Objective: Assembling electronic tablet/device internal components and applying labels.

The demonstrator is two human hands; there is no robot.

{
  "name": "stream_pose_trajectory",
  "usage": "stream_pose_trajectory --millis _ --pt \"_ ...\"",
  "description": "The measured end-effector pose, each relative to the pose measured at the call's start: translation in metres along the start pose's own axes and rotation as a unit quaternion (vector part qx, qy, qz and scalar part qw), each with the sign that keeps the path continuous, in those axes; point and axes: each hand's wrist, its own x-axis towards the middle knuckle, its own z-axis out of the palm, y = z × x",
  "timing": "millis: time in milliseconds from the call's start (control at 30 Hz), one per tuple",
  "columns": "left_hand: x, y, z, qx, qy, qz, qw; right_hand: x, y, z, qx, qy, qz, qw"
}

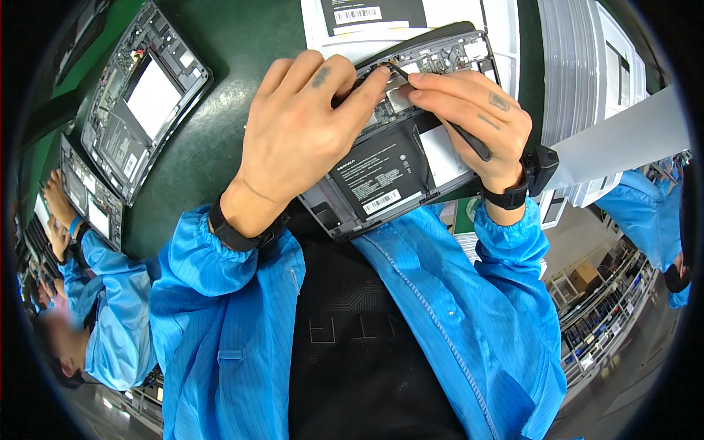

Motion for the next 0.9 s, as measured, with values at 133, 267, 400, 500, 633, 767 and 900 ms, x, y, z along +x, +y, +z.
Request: stream_pose_trajectory --millis 133,267,400,500,633,767,900 --pt "-0.0008 0.0002 0.0012 0.002 0.003 0.002 1.0 0.0007 0.001 -0.0003 0.002 -0.006 -0.006 1.0" --pt "-0.0009 0.002 0.0011 0.006 -0.001 -0.003 1.0 0.0012 0.0018 0.0006 0.006 -0.011 -0.002 1.0" --pt "0.0006 0.0047 0.0002 0.011 -0.002 -0.004 1.0 -0.0002 0.0037 0.0007 0.007 -0.01 -0.004 1.0" --pt "0.0002 0.0056 0.0012 0.013 0.004 0.0 1.0 -0.0009 0.0055 0.001 0.016 -0.006 -0.008 1.0" --pt "0.0008 0.0057 -0.0003 0.016 -0.001 0.004 1.0 0.0004 0.0041 -0.0001 0.021 0.0 -0.007 1.0" --pt "-0.0009 0.0044 0.0022 0.005 0.01 0.0 1.0 0.0006 0.0053 0.0018 0.032 0.006 -0.018 0.999" --pt "-0.0027 0.0029 0.0041 0.0 0.017 -0.003 1.0 0.0012 0.0062 0.0033 0.025 0.001 -0.017 1.0"
